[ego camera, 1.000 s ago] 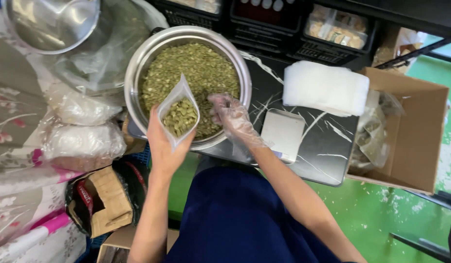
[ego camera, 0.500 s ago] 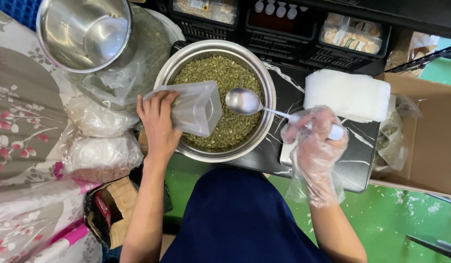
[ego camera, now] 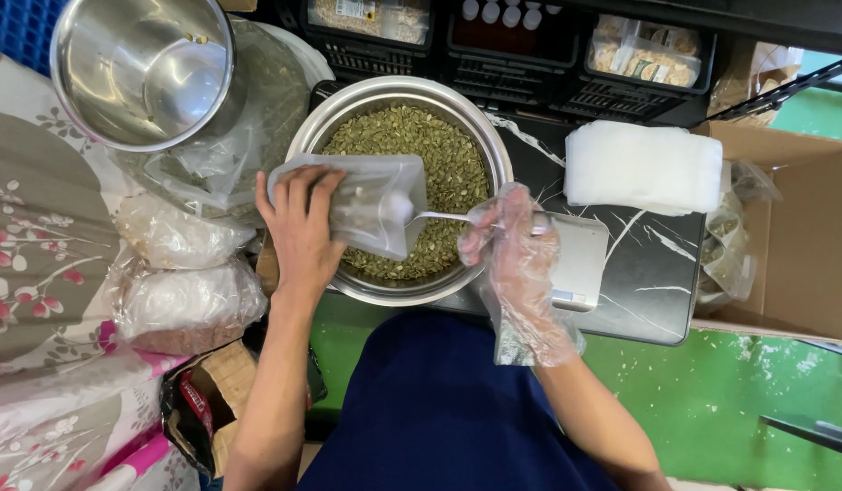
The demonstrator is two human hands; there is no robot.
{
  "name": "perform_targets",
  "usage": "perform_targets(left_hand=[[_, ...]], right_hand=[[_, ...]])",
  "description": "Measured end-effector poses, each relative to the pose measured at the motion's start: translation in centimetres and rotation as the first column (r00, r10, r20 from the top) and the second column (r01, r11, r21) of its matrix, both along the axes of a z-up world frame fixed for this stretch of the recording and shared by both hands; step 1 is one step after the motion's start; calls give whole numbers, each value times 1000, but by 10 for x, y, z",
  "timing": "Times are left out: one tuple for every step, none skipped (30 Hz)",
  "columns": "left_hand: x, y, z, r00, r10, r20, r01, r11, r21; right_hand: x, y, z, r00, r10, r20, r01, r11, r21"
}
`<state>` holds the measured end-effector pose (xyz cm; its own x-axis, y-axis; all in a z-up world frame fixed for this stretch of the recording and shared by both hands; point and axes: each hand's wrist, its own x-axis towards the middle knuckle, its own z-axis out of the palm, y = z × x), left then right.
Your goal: The person scoops green seeds from a large metal bowl into small plastic bags using a spoon, weighs each bag on a digital scale, and places the filled bags into a cardboard box. The process is repeated multiple times throughout the clip.
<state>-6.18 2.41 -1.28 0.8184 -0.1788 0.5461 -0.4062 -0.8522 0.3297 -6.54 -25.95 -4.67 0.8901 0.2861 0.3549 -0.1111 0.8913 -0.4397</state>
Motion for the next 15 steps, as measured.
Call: perform_targets(left_hand=[[0, 1, -1, 1000, 10, -16, -10, 1000, -15], [2, 2, -2, 999, 20, -28, -21, 999, -30], [3, 5, -10, 999, 19, -26, -20, 999, -30], [4, 7, -17, 999, 43, -8, -43, 998, -35], [5, 10, -24, 998, 68, 9, -67, 997, -41], [6, 14, -30, 998, 64, 9, -63, 997, -42], [7, 18, -37, 996, 89, 16, -88, 996, -31], [9, 21, -43, 993, 114, 25, -114, 993, -20], [10, 23, -46, 994, 110, 27, -110, 994, -22], [9, 25, -49, 990, 136, 28, -135, 990, -31], [8, 28, -52, 986, 161, 29, -160, 986, -40], [8, 28, -54, 987, 160, 27, -159, 987, -39], [8, 29, -56, 986, 165, 24, -164, 986, -34], [8, 30, -57, 985, 173, 22, -172, 985, -28], [9, 30, -60, 984, 174, 22, -174, 984, -26]], right_hand=[[-5, 3, 16, 985, -173, 25, 175, 972, -156], [-9, 5, 31, 939, -334, 80, 342, 891, -300], [-13, 4, 43, 939, -335, 82, 344, 890, -300], [-19, 3, 56, 878, -475, 66, 450, 768, -457], [-24, 2, 69, 794, -603, 75, 519, 609, -600], [-25, 5, 73, 792, -606, 76, 521, 605, -601], [-26, 8, 77, 711, -700, 68, 567, 514, -644], [-26, 12, 81, 619, -782, 67, 600, 416, -684], [-24, 10, 73, 616, -785, 70, 603, 412, -683], [-24, 9, 65, 568, -823, 32, 603, 390, -696], [-23, 8, 56, 516, -856, -5, 602, 367, -709], [-24, 7, 52, 515, -857, -7, 601, 367, -710], [-25, 6, 48, 538, -842, -43, 593, 414, -691], [-25, 6, 44, 563, -823, -78, 583, 462, -669], [-26, 7, 51, 564, -822, -80, 582, 464, -668]])
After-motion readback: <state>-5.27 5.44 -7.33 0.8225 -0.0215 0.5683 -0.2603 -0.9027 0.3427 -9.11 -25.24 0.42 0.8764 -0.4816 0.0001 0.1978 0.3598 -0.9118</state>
